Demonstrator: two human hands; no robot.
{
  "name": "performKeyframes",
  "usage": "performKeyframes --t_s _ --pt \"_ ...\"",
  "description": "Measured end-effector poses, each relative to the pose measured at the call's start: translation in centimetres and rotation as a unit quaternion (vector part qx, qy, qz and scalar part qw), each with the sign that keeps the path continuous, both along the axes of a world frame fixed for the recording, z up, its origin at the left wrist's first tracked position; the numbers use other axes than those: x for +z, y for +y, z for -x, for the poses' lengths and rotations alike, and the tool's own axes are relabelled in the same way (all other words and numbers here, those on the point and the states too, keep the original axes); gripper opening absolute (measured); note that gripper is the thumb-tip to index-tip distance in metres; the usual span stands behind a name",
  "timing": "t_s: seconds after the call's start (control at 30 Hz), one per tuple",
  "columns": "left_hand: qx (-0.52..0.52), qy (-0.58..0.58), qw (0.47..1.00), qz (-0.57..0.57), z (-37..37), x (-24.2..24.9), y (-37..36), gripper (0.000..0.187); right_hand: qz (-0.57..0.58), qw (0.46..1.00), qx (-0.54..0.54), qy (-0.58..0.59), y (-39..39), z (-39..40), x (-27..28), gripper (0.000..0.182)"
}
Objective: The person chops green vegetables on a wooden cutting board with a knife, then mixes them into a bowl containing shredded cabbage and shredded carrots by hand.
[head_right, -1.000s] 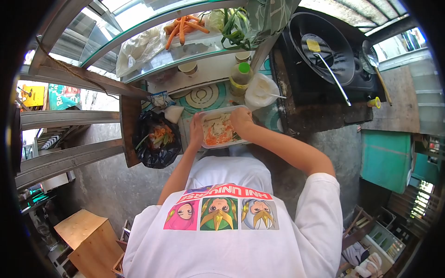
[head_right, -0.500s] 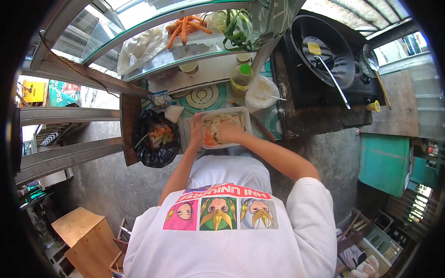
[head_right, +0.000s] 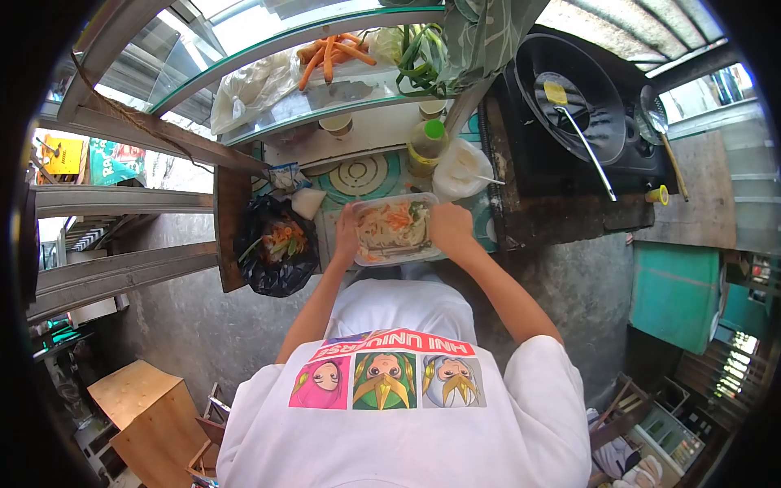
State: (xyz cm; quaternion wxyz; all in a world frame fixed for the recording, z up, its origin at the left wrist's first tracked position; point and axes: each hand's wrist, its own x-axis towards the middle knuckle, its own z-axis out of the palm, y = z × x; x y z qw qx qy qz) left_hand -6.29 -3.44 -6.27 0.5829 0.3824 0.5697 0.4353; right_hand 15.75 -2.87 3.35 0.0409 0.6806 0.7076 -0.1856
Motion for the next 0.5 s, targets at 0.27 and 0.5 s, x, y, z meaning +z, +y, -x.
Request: performKeyframes --t_s 0.27,0.5 --pt "-0.003 0.034 0.999 -0.033 0.1 -0.7 0.1 0.052 -0.077 0.98 0.18 -0.036 -4.4 7.7 -1.8 0.011" --pt "-0.002 0.04 0.999 -0.019 0.0 0.3 -0.1 0.049 -0.008 0.979 0.199 -0.052 -1.3 1.7 0.4 0.007"
